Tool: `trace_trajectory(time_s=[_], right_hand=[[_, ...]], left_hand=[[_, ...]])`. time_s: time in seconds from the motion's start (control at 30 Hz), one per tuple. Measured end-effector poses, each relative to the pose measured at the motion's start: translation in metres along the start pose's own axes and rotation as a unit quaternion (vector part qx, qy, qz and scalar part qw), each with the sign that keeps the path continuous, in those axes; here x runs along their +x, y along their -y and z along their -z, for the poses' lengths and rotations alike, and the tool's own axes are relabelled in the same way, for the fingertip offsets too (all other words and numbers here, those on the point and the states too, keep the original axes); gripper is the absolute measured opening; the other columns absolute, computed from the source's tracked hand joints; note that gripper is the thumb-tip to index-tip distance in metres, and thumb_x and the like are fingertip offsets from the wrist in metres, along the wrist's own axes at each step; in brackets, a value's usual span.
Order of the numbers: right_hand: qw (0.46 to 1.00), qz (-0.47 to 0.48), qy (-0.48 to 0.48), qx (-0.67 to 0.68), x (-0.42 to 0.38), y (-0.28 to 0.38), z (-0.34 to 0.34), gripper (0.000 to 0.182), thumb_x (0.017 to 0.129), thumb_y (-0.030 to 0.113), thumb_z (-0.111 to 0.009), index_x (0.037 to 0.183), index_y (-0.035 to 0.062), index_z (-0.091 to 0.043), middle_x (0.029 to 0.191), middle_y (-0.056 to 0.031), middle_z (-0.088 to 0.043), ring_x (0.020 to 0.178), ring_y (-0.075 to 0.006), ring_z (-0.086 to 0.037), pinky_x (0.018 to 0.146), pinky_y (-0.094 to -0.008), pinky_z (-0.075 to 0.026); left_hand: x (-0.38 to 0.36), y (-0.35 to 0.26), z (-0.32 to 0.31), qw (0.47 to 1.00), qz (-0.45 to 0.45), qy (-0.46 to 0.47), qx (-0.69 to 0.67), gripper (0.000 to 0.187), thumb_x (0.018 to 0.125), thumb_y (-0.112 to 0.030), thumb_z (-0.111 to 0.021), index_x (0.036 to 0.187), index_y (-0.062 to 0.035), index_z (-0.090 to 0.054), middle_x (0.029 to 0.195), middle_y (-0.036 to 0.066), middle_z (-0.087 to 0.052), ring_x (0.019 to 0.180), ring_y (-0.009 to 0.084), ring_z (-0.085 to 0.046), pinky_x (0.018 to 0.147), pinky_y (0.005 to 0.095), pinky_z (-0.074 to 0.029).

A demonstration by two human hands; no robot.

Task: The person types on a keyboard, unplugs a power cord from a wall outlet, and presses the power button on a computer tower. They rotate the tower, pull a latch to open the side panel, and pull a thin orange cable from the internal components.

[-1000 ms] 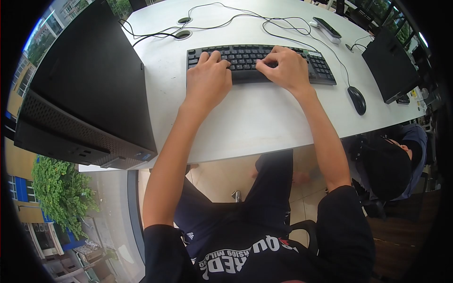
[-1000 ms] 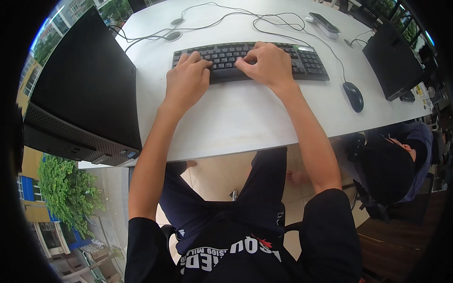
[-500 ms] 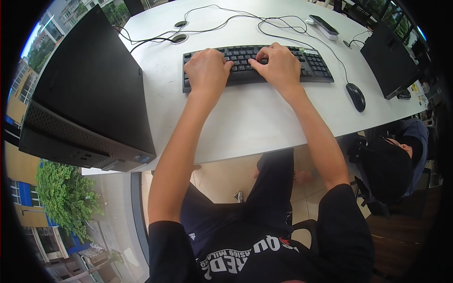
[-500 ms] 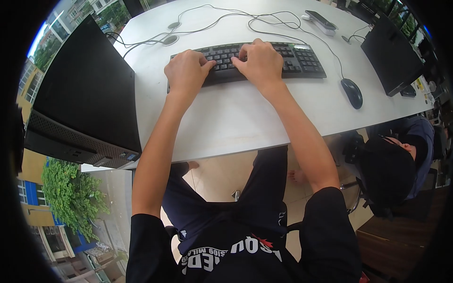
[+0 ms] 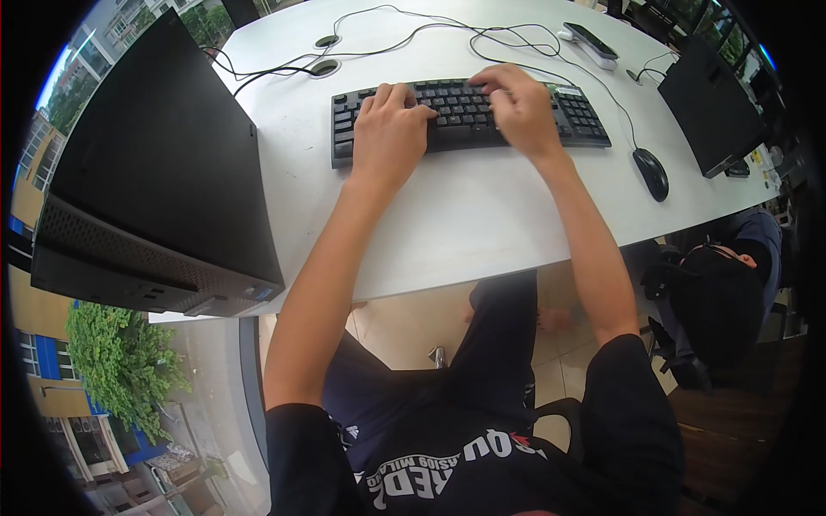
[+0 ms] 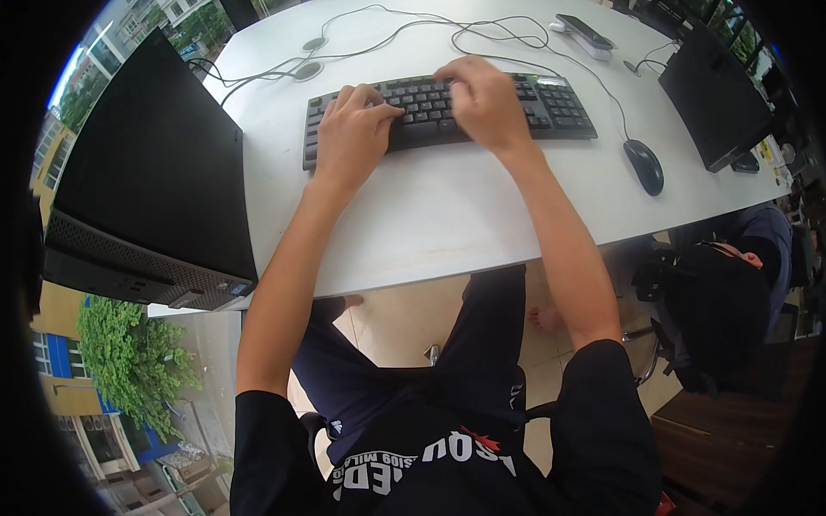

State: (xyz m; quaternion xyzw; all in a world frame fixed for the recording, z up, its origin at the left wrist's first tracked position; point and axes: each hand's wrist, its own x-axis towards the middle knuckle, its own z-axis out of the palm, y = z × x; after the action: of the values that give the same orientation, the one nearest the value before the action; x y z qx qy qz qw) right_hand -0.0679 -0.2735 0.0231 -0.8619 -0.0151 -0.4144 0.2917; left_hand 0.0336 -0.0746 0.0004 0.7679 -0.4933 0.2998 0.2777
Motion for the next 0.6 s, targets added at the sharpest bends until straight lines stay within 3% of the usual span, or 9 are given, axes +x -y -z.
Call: trace_trajectory(time_s=[0.1,0.13,0.3,0.33,0.6], right_hand=[[0.978,-0.132,-0.038,0.154,-0.003,0.005,0.013,0.036,0.089,0.006,-0.046,0.108,-0.0004,-0.076,0.101,-0.0138,-0.072,0.083,-0.018,-0.07,0.072,-0.0333,-0.062],[0.978,-0.125,-0.029,0.167,-0.003,0.004,0.016,0.04,0.089,0.006,-0.042,0.113,-0.0017,-0.074,0.099,-0.0138,-0.071,0.082,-0.0154,-0.069,0.067,-0.0314,-0.063],[0.981,-0.086,0.017,0.175,-0.004,0.0,0.02,0.042,0.089,0.006,-0.042,0.118,-0.0015,-0.072,0.099,-0.0134,-0.07,0.079,-0.0155,-0.067,0.068,-0.031,-0.061],[0.982,-0.078,0.018,0.171,-0.003,0.002,0.022,0.042,0.089,0.006,-0.042,0.118,-0.0015,-0.072,0.099,-0.0133,-0.07,0.079,-0.0157,-0.067,0.068,-0.031,-0.061],[0.99,-0.062,0.021,0.127,-0.004,0.006,0.018,0.041,0.088,0.006,-0.044,0.117,-0.0021,-0.071,0.097,-0.0128,-0.069,0.078,-0.0169,-0.066,0.067,-0.032,-0.057]], left_hand=[[-0.002,0.0,0.003,1.0,0.014,0.0,-0.02,0.018,0.09,-0.002,-0.063,0.098,-0.0095,-0.078,0.101,0.006,-0.069,0.101,0.0262,-0.066,0.088,0.0399,-0.054],[-0.002,0.001,0.004,0.999,0.027,-0.002,-0.027,0.02,0.091,-0.001,-0.062,0.099,-0.0088,-0.078,0.102,0.007,-0.069,0.101,0.0273,-0.066,0.088,0.0405,-0.054],[-0.005,0.013,0.026,0.995,0.091,0.012,-0.048,0.029,0.091,0.005,-0.055,0.11,-0.0058,-0.073,0.107,0.012,-0.069,0.101,0.032,-0.067,0.089,0.0434,-0.054],[-0.007,0.015,0.035,0.991,0.104,0.046,-0.066,0.037,0.089,0.009,-0.05,0.118,-0.0045,-0.07,0.109,0.016,-0.068,0.103,0.0332,-0.068,0.091,0.0424,-0.055],[-0.018,0.016,0.056,0.979,0.111,0.012,-0.173,0.05,0.085,0.018,-0.045,0.125,-0.0038,-0.066,0.115,0.014,-0.068,0.104,0.0284,-0.071,0.092,0.0408,-0.058]])
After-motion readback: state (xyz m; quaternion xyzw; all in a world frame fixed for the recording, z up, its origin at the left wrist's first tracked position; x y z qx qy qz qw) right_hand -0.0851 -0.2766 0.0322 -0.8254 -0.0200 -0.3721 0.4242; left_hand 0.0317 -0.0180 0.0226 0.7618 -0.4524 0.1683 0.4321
